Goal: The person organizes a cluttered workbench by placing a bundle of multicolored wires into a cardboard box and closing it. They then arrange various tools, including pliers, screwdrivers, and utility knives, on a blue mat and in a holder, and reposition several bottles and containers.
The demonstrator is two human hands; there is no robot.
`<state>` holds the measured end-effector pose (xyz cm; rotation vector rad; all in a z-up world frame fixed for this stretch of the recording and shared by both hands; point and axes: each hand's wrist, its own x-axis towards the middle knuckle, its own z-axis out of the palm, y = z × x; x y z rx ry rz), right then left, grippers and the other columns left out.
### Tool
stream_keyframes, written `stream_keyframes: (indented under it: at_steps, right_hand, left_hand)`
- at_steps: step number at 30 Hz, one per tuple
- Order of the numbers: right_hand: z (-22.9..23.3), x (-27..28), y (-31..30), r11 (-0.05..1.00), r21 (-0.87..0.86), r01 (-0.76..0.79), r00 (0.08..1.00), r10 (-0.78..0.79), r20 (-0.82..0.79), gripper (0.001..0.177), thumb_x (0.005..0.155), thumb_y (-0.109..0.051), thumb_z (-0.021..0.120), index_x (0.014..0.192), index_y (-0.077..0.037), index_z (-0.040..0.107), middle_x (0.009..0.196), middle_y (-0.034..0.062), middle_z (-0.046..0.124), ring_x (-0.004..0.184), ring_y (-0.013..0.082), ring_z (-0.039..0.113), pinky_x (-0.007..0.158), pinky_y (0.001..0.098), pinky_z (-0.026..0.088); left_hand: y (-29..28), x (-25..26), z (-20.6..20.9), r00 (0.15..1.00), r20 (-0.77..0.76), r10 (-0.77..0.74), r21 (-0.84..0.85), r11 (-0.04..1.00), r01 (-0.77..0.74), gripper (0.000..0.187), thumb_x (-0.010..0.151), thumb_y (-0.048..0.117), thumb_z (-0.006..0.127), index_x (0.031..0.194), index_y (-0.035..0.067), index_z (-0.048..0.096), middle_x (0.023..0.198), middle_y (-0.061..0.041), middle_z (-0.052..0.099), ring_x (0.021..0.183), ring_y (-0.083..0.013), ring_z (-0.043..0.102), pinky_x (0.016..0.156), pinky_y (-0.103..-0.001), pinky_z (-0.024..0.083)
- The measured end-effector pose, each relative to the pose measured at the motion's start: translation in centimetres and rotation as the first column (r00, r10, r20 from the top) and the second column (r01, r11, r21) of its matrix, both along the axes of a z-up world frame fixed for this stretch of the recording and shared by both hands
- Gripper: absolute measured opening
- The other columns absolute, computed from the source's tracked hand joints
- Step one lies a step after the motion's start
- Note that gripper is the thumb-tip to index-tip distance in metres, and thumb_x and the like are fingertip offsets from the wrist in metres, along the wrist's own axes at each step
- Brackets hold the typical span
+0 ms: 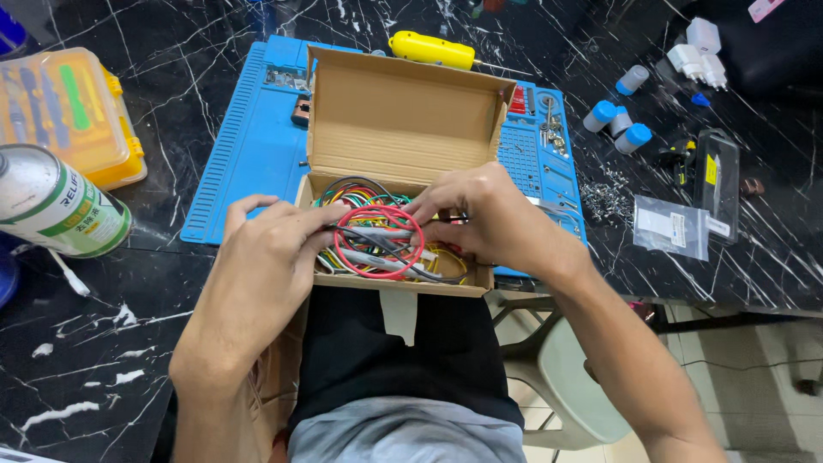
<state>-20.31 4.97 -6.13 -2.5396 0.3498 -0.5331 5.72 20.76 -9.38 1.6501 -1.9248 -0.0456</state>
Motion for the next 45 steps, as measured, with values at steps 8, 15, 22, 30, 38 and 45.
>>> stream_keyframes:
  at_steps: [8, 15, 22, 30, 38, 45]
  right_hand:
    - [-1.3, -0.4, -1.0, 0.993, -0.103, 0.057, 0.997, -0.063, -0.051, 0.016, 0.099, -0.024, 0.093, 0.112, -0.02, 0.085, 0.101, 0.0006, 0.077, 0.097, 0.0225, 0.07, 0.083, 0.0396, 0.055]
    - [6.0, -5.6, 1.3, 0.995, 0.064, -0.07, 0.974, 0.083, -0.213, 0.073, 0.092, -0.031, 0.092, 0.158, -0.013, 0.064, 0.163, 0.0065, 0.072, 0.149, 0.0279, 0.064, 0.122, 0.0444, 0.052]
    - [2.2, -7.9, 1.2, 0.991, -0.126, 0.052, 0.931, -0.094, -0.353, 0.042, 0.101, -0.018, 0.082, 0.143, -0.023, 0.08, 0.157, 0.0154, 0.068, 0.142, 0.0375, 0.067, 0.112, 0.0497, 0.054]
    - [3.3, -7.5, -0.2, 0.998, -0.058, -0.035, 0.975, 0.021, -0.222, 0.036, 0.096, -0.01, 0.084, 0.129, -0.022, 0.09, 0.156, 0.0151, 0.077, 0.135, 0.0354, 0.08, 0.103, 0.0469, 0.068]
    - [2.8, -1.6, 1.2, 0.983, -0.063, 0.171, 0.904, -0.181, -0.387, 0.08, 0.087, -0.022, 0.1, 0.15, -0.02, 0.049, 0.121, 0.0154, 0.086, 0.109, 0.0375, 0.08, 0.085, 0.0431, 0.056]
    - [1.8, -1.6, 1.4, 0.902, -0.415, -0.115, 0.886, -0.095, -0.453, 0.065, 0.102, -0.034, 0.08, 0.165, -0.028, 0.064, 0.109, 0.0079, 0.066, 0.1, 0.0355, 0.063, 0.085, 0.0497, 0.051]
  left_hand:
    - [-0.1, -1.4, 0.0, 0.978, 0.177, 0.113, -0.004, 0.993, -0.114, 0.048, 0.101, 0.006, 0.069, 0.145, 0.021, 0.075, 0.107, -0.009, 0.082, 0.108, -0.0356, 0.072, 0.111, -0.051, 0.044]
    - [1.8, -4.2, 0.1, 0.888, 0.337, 0.312, -0.204, 0.945, -0.254, 0.059, 0.089, 0.004, 0.077, 0.143, 0.027, 0.077, 0.16, -0.003, 0.074, 0.145, -0.0298, 0.063, 0.117, -0.053, 0.04]
    - [2.0, -5.9, -1.0, 0.964, 0.136, 0.228, -0.279, 0.943, -0.183, 0.031, 0.099, -0.001, 0.083, 0.129, 0.007, 0.082, 0.125, -0.01, 0.084, 0.114, -0.0326, 0.078, 0.099, -0.046, 0.06]
    - [1.8, -7.2, -1.9, 0.99, -0.048, 0.135, -0.184, 0.973, -0.142, 0.044, 0.103, -0.008, 0.067, 0.147, -0.003, 0.071, 0.145, -0.018, 0.078, 0.141, -0.0374, 0.072, 0.122, -0.047, 0.056]
    - [1.6, -7.5, -0.2, 0.977, 0.029, 0.212, -0.154, 0.967, -0.205, 0.075, 0.11, 0.046, 0.075, 0.172, 0.01, 0.052, 0.143, -0.015, 0.075, 0.117, -0.0352, 0.078, 0.09, -0.051, 0.063]
    - [1.0, -10.6, -1.8, 0.865, 0.253, 0.433, -0.21, 0.897, -0.388, 0.053, 0.11, 0.051, 0.073, 0.153, 0.019, 0.074, 0.148, -0.004, 0.074, 0.138, -0.031, 0.064, 0.119, -0.05, 0.05]
